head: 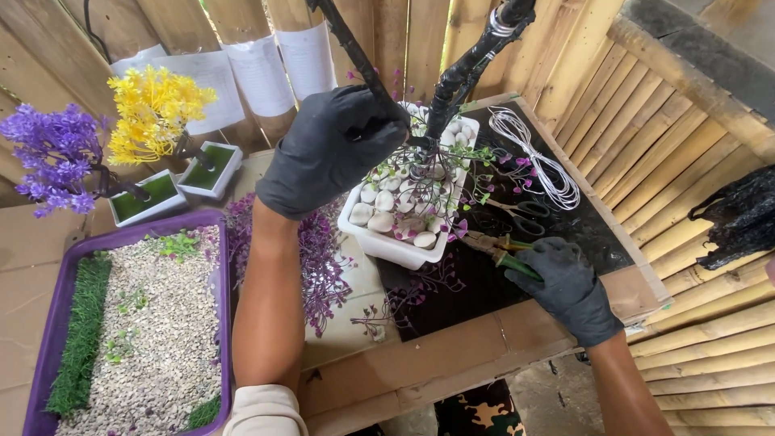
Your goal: The person arranges purple artificial flowers onto a small bonsai tree in a white rectangular pot filled with white pebbles. They use wire to secure the flowers to the branches and pliers to cut the wire. The person also uses scissors to trim the flowers and adjusts the placement of the flowers and pebbles.
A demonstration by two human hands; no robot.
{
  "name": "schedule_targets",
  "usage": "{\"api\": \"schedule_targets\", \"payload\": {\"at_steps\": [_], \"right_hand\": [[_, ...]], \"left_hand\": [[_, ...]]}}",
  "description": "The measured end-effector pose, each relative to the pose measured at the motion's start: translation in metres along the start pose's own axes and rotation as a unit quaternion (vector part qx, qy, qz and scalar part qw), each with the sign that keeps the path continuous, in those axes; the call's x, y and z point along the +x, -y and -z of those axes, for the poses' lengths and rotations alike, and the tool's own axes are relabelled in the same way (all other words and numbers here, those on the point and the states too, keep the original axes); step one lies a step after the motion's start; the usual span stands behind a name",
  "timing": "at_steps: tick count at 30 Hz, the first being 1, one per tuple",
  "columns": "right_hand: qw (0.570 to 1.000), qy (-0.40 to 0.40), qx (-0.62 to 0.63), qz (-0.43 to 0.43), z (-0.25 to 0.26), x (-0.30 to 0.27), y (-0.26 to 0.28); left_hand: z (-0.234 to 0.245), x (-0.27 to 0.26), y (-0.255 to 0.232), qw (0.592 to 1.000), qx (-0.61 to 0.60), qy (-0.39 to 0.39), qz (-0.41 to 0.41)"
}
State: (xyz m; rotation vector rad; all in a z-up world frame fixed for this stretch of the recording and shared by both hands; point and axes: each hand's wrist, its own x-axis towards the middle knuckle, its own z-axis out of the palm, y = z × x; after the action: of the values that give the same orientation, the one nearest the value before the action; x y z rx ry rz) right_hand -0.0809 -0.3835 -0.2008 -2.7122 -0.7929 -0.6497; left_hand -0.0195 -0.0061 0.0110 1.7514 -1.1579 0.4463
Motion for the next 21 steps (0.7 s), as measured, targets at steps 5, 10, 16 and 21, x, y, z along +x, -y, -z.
{"api": "schedule_targets", "payload": {"at_steps": [5,10,16,21], "right_hand": [[0.999,-0.016,-0.028,-0.013,0.025,0.002,0.024],[0.993,-0.046,0.096,0.047,0.028,0.027,0.09],[0.973,0.158,0.138,0.098,-0.012,0.044,0.16],[0.997,0.007,-0.005,0.072,-0.075,0.034,0.168]], "left_hand": [[0.006,0.003,-0.01,0.997,0.078,-0.017,-0.02],[0.013,-0.001,-0.011,0.992,0.118,-0.021,-0.039],[0.012,-0.003,-0.005,0.988,0.143,-0.021,-0.046],[0.015,-0.003,-0.007,0.984,0.178,-0.026,-0.018]]}}
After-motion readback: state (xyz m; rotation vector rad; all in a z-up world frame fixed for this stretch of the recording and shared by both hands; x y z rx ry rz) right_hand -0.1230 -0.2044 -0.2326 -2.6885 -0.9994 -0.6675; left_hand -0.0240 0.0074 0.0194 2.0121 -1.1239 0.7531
